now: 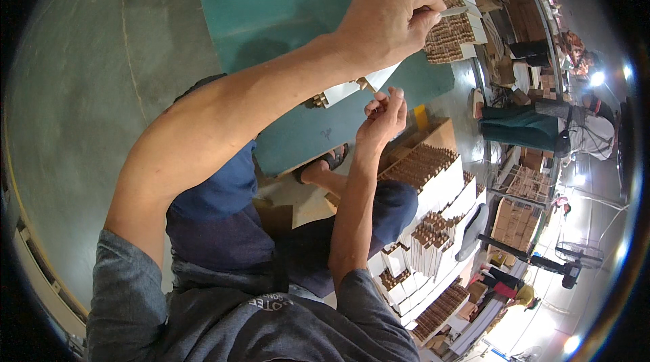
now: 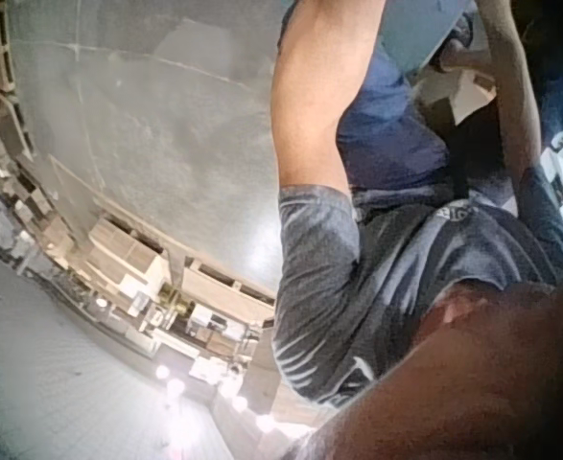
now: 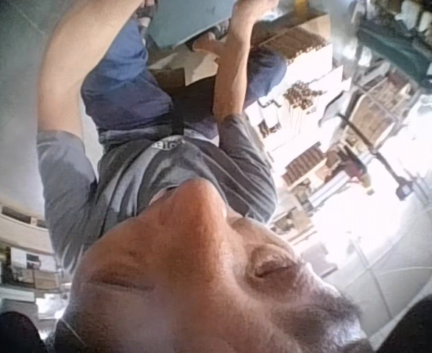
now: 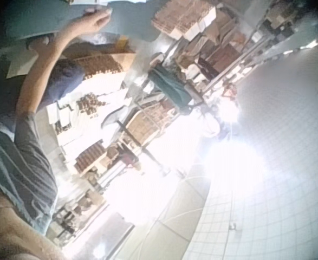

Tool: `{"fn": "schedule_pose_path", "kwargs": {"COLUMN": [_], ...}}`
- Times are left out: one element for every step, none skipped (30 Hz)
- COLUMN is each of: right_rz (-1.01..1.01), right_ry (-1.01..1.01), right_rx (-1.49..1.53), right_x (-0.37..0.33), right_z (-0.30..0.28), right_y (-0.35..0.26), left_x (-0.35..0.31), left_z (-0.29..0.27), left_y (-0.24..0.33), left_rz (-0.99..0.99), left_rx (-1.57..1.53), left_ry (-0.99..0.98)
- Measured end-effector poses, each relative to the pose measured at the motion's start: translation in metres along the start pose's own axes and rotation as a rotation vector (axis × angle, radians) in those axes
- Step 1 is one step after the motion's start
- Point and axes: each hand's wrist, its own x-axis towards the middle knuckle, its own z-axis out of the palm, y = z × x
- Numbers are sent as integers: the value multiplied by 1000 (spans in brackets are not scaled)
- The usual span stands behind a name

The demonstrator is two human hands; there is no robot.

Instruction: The person uses a small sanding block to smooth the surfaces and edges of rectangular wooden components, picking each piece up from a stack, sanding it, and then placing it into a different stack on the floor.

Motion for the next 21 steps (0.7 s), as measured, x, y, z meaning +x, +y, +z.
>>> {"fn": "schedule_pose_path", "kwargs": {"right_rz": [-15, -29, -44, -16, -14, -11, -10, -6, 17, 41, 63, 81, 93, 110, 133, 107, 84, 39, -24, -75, -108], "right_ry": [-21, -43, -65, -68, -80, -92, -102, -100, -127, -151, -171, -211, -247, -268, -258, -258, -248, -230, -220, -179, -127], "right_rx": [-24, -47, -71, -65, -58, -52, -43, -46, -39, -33, -28, -52, -79, -75, -91, -115, -145, -174, -216, -257, -296], "right_x": [-2, -4, -6, -9, -11, -13, -14, -14, -14, -14, -15, -16, -17, -18, -20, -23, -27, -33, -36, -47, -59], "right_z": [3, 5, 8, 12, 14, 16, 17, 16, 15, 15, 15, 15, 14, 12, 6, 0, -11, -23, -37, -55, -69], "right_y": [1, 2, 3, 4, 5, 6, 6, 6, 6, 2, -1, -3, -9, -15, -25, -40, -56, -76, -97, -116, -133], "left_x": [0, -1, -1, -1, -2, -4, -4, -4, -3, -3, -3, -4, -4, -5, -4, -5, -6, -6, -4, -7, -8], "left_z": [0, -1, -2, -4, -5, -5, -5, -5, -4, -3, -1, 1, 3, 7, 13, 19, 25, 31, 35, 39, 33], "left_y": [0, -1, -1, -3, -4, -5, -5, -4, -4, -4, -3, -2, 1, 4, 7, 10, 17, 23, 30, 32, 33], "left_rz": [9, 18, 25, 29, 33, 27, 24, 21, 31, 38, 45, 24, 4, -16, -19, -22, -28, -5, 29, -91, 0], "left_rx": [7, 15, 13, 12, 12, 16, 18, 20, 22, 21, 18, -6, -38, -74, -58, -44, -39, -89, -150, -200, -182], "left_ry": [-2, -4, -3, 0, 2, -2, -7, -14, -9, -6, -6, -23, -40, -60, -86, -116, -152, -154, -136, -192, -162]}}
